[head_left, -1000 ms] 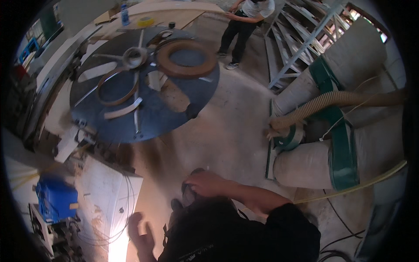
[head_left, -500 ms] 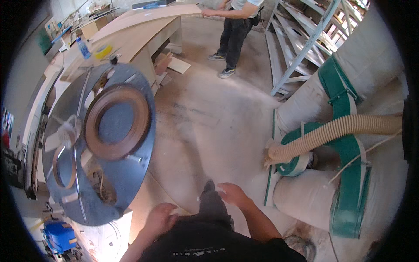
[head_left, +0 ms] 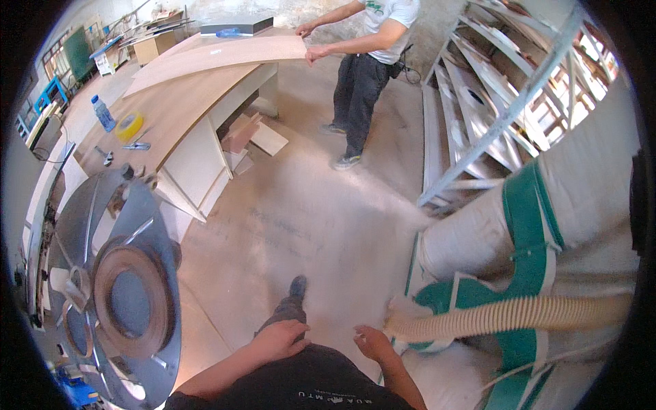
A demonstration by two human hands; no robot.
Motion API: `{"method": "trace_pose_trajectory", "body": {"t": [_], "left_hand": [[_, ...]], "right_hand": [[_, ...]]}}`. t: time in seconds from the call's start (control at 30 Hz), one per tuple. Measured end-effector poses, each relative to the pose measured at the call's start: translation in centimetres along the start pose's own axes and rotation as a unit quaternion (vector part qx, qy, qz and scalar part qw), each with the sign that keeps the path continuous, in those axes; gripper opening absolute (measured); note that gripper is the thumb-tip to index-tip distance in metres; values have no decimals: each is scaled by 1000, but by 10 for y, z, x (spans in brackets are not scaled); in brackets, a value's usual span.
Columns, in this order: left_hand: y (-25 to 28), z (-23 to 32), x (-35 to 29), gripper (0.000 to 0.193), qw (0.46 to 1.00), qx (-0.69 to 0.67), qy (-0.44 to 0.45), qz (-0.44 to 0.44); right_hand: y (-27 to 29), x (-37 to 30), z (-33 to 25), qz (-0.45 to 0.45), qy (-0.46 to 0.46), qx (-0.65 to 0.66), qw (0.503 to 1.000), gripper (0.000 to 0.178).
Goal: The person handles small parts and tools at a workbench, then moves through a workshop to assist another person with large wooden panels. They carry a panel to a table saw and position it for cutting.
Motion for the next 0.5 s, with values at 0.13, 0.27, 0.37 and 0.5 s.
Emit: {"method": "trace_pose_trajectory", "body": {"t": [0.13,0.27,0.37,0.5], "left_hand": [[34,-31,81,34,996,13,28,84],[80,-37,167,36,991,55,43,117],[105,-30,230,39,994,70,17,86],[128,-26,309,40,995,51,20,79]], "right_hand": [[57,98,11,-5,78,-129,989,40],[149,188,3,-28,80,-140,987,40],[210,228,-3,-31,45,-68,996,39],[274,284,21,26,100,-77,992,38]]}}
Point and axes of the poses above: each hand's wrist, its own x-axis towards the middle knuckle, its own y-axis out of the back of the hand, z = x × y, the point moved 1 cm from there along x, towards the middle knuckle, and after that the axes turned 7 degrees about -x, right-handed, at the moved point
